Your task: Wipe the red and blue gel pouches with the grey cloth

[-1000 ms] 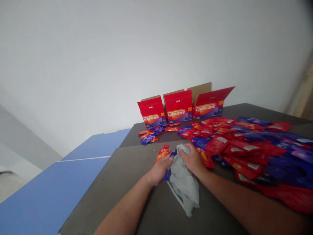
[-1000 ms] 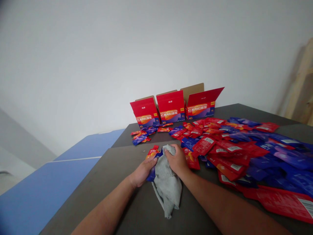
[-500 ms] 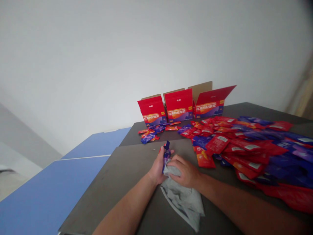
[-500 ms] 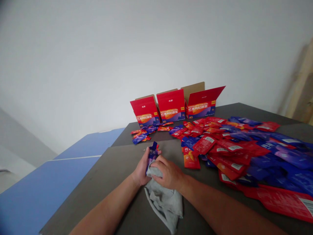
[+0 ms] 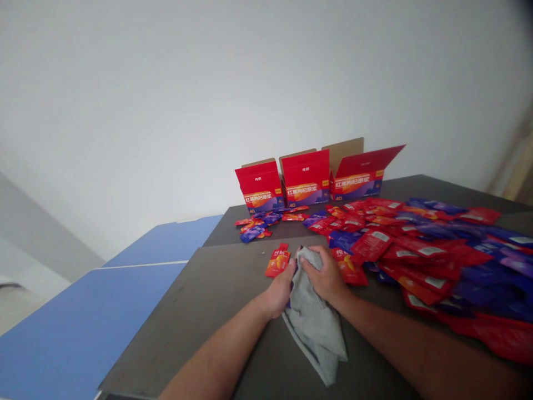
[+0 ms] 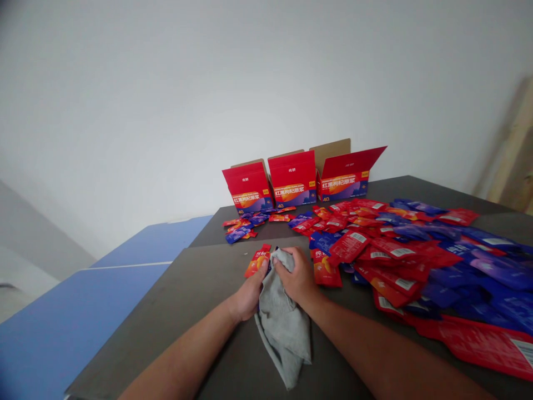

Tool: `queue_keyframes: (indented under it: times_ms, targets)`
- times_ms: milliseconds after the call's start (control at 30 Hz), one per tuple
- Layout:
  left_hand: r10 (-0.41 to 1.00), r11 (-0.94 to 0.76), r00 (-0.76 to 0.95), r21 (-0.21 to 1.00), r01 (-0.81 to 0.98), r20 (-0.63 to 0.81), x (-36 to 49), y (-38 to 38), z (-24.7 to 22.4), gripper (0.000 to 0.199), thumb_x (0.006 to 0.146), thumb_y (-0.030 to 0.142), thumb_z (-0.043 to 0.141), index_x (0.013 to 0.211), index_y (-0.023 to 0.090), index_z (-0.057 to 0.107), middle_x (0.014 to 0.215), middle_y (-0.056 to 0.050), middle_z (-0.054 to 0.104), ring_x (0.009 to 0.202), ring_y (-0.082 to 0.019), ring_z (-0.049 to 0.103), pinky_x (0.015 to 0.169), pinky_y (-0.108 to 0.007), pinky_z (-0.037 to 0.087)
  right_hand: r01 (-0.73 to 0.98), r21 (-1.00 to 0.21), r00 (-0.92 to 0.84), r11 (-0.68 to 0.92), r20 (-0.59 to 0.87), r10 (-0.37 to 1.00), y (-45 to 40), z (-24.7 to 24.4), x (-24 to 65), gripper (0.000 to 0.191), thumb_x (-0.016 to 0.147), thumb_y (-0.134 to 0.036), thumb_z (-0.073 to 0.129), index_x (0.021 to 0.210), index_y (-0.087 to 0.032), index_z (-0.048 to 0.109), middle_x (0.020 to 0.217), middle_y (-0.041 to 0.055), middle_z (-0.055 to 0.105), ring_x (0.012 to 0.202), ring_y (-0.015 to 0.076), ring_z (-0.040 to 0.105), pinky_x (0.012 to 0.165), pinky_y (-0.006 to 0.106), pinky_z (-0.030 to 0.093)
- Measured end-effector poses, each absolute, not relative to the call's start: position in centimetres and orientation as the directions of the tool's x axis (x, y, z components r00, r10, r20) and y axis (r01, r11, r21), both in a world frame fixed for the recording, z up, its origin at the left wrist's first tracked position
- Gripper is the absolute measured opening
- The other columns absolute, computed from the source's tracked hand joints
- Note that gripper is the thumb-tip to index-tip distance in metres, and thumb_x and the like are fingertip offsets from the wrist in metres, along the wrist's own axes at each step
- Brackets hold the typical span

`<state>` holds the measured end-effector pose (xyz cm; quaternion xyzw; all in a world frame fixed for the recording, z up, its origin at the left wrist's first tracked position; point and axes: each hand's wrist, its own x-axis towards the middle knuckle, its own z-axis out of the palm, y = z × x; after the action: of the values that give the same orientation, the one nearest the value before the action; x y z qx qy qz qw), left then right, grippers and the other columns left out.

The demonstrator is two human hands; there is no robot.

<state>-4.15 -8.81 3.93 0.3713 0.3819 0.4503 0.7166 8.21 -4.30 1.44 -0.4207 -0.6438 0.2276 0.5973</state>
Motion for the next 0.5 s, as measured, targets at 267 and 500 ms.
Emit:
queue_keyframes:
  times_ms: [267, 500]
  targets:
    - [0.8, 0.596, 0.394, 0.682, -0.424, -0.453, -6.0, -8.1, 4.5, 0.042, 0.08, 0.055, 0.056, 0.095, 0.016, 0.063, 0.068, -0.003, 0.064, 0.057, -0.014, 0.061, 0.057, -0.024, 0.047, 0.152, -0.966, 0.26, 0.21, 0.244, 0.934, -2.2, 1.9, 9.4, 0.032, 0.073, -0.048, 0.061, 0.087, -0.02, 0.057, 0.078, 0.0037, 0.064, 0.073, 0.0227, 0.06, 0.066, 0.033, 0.047]
    - [0.897, 0.438, 0.247, 0.664, -0.606, -0.366, -6.8, -7.2, 5.1, 0.043, 0.079, 0.057, 0.056, 0.083, 0.014, 0.059, 0.057, 0.001, 0.054, 0.043, -0.008, 0.047, 0.043, -0.019, 0.036, 0.198, -0.634, -0.187, 0.747, 0.724, 0.664, -5.2, 1.5, 8.6, 0.024, 0.077, -0.03, 0.063, 0.099, -0.021, 0.056, 0.091, 0.0049, 0.058, 0.087, 0.0202, 0.058, 0.078, 0.034, 0.048]
